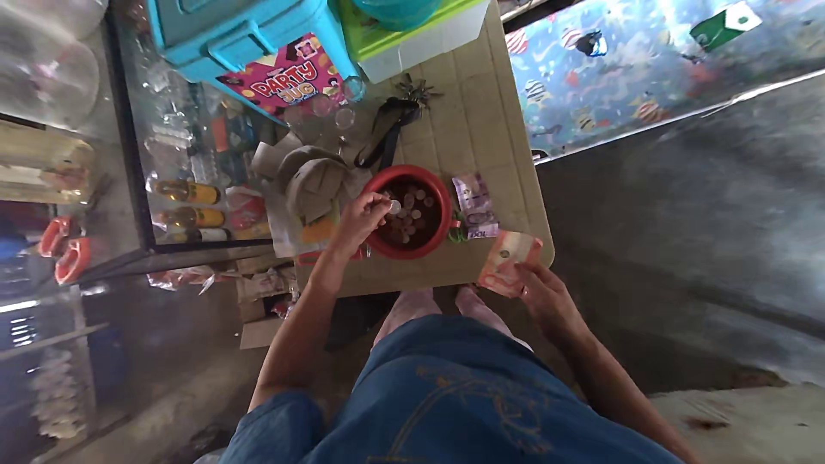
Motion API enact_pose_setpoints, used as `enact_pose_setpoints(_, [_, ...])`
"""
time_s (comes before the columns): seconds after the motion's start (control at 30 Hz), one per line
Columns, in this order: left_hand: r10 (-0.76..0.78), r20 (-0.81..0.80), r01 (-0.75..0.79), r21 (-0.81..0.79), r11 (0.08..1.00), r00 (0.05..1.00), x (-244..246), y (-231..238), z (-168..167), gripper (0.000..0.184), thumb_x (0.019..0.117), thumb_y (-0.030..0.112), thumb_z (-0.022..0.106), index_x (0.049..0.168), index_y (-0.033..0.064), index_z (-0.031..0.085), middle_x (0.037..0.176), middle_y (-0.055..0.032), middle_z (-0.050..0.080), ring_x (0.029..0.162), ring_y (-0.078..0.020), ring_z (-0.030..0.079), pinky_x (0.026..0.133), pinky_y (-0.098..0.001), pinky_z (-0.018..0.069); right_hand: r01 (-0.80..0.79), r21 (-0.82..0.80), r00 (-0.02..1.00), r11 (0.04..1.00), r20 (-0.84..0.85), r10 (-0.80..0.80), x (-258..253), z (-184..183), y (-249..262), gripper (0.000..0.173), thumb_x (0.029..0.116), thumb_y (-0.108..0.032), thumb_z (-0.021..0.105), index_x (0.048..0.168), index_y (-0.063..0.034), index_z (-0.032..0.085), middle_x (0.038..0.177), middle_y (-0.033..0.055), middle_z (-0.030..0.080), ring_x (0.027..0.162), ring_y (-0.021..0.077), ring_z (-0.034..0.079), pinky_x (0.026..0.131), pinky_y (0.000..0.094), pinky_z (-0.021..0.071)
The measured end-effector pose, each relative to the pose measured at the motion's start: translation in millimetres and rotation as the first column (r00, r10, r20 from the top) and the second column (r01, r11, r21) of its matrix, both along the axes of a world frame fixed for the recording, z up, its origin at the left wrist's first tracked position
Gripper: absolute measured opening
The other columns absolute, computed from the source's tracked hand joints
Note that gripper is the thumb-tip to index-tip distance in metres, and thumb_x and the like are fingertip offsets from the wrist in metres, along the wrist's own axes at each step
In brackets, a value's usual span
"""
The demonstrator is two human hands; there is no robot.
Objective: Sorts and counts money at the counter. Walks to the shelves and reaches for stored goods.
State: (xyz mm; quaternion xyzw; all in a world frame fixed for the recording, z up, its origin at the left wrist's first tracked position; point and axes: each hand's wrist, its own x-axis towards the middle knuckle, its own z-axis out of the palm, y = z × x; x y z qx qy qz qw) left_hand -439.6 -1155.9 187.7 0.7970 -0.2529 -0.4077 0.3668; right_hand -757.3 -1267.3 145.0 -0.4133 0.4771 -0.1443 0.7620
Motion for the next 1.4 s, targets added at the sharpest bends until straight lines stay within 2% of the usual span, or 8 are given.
enact_pose_setpoints(0.73, [-0.066,0.242,0.099,-0.127,0.987,0.968,-3,-1,22,0.023,0.1035,0.017,0.058,0.113,-0.0025,0.066,0.093,-0.0058,0.069,0.078,-0.0038,0.064,0.074,-0.0215,0.0550,0.005,0.039,1.000,0.999,0.012,-0.005,1,-5,3,0.018,0.1058,-0.008,0.042,0.113,-0.0050,0.057,0.090,-0.0060,0.070,0.081,0.0033,0.069,0.077,0.0249,0.0603])
enact_pose_setpoints(0.8, [-0.043,0.143,0.074,-0.219,0.973,0.989,0,3,26,0.022,0.1034,0.014,0.056,0.115,-0.0032,0.064,0.094,-0.0030,0.069,0.081,-0.0040,0.066,0.078,-0.0234,0.0576,-0.006,0.039,1.000,0.999,0.003,0.006,2,-6,3,0.018,0.1060,-0.009,0.042,0.114,-0.0047,0.057,0.090,-0.0061,0.070,0.081,0.0031,0.069,0.077,0.0246,0.0602])
enact_pose_setpoints(0.87, [0.010,-0.128,-0.059,-0.381,0.923,0.992,3,9,27,0.015,0.1034,0.010,0.050,0.112,0.0076,0.062,0.095,0.0035,0.070,0.084,-0.0056,0.069,0.081,-0.0263,0.0601,-0.007,0.043,1.000,0.999,0.002,0.007,4,-8,3,0.018,0.1054,-0.009,0.042,0.115,-0.0047,0.057,0.091,-0.0062,0.070,0.082,0.0028,0.069,0.077,0.0243,0.0603])
enact_pose_setpoints(0.97, [-0.081,-0.514,-0.272,-0.574,0.773,0.854,10,11,23,0.030,0.1054,0.019,0.040,0.103,0.0250,0.069,0.099,0.0055,0.074,0.087,-0.0068,0.070,0.081,-0.0237,0.0589,-0.004,0.049,1.000,0.999,-0.009,0.005,7,-6,4,0.018,0.1055,-0.007,0.041,0.116,-0.0038,0.056,0.092,-0.0055,0.070,0.083,0.0031,0.069,0.077,0.0243,0.0604])
enact_pose_setpoints(1.1, [-0.036,-0.719,-0.440,-0.463,0.769,0.694,16,3,26,0.051,0.1061,0.024,0.022,0.095,0.0178,0.071,0.099,-0.0034,0.075,0.085,-0.0127,0.073,0.073,-0.0251,0.0606,-0.036,0.028,0.998,0.999,-0.048,0.037,9,-4,5,0.019,0.1052,-0.009,0.042,0.116,-0.0030,0.057,0.091,-0.0057,0.069,0.082,0.0023,0.068,0.077,0.0242,0.0596])
enact_pose_setpoints(1.2, [0.082,-0.641,-0.340,-0.290,0.894,0.763,18,-7,19,0.051,0.1080,0.024,0.017,0.096,0.0178,0.066,0.091,0.0029,0.073,0.077,-0.0066,0.069,0.068,-0.0208,0.0582,-0.025,0.017,0.999,1.000,-0.042,0.026,9,-5,5,0.017,0.1048,-0.008,0.043,0.113,-0.0044,0.058,0.089,-0.0068,0.070,0.081,0.0015,0.068,0.077,0.0229,0.0593])
enact_pose_setpoints(1.27, [0.131,-0.470,-0.223,-0.144,0.964,0.873,16,-13,14,0.039,0.1098,0.022,0.026,0.103,0.0142,0.064,0.084,0.0066,0.066,0.071,-0.0031,0.063,0.064,-0.0188,0.0545,-0.022,0.010,0.999,1.000,-0.037,0.022,8,-6,6,0.017,0.1047,-0.007,0.043,0.113,-0.0035,0.058,0.090,-0.0066,0.070,0.082,0.0014,0.069,0.078,0.0227,0.0593])
enact_pose_setpoints(1.4, [-0.148,-0.017,0.149,0.154,0.977,0.989,6,-18,-12,0.028,0.1059,0.018,0.051,0.124,0.0008,0.065,0.100,-0.0119,0.066,0.082,-0.0166,0.062,0.074,-0.0358,0.0526,-0.035,-0.004,0.996,0.999,-0.083,0.035,6,-4,6,0.018,0.1047,-0.006,0.044,0.115,0.0004,0.056,0.091,-0.0063,0.067,0.083,-0.0009,0.067,0.079,0.0211,0.0583])
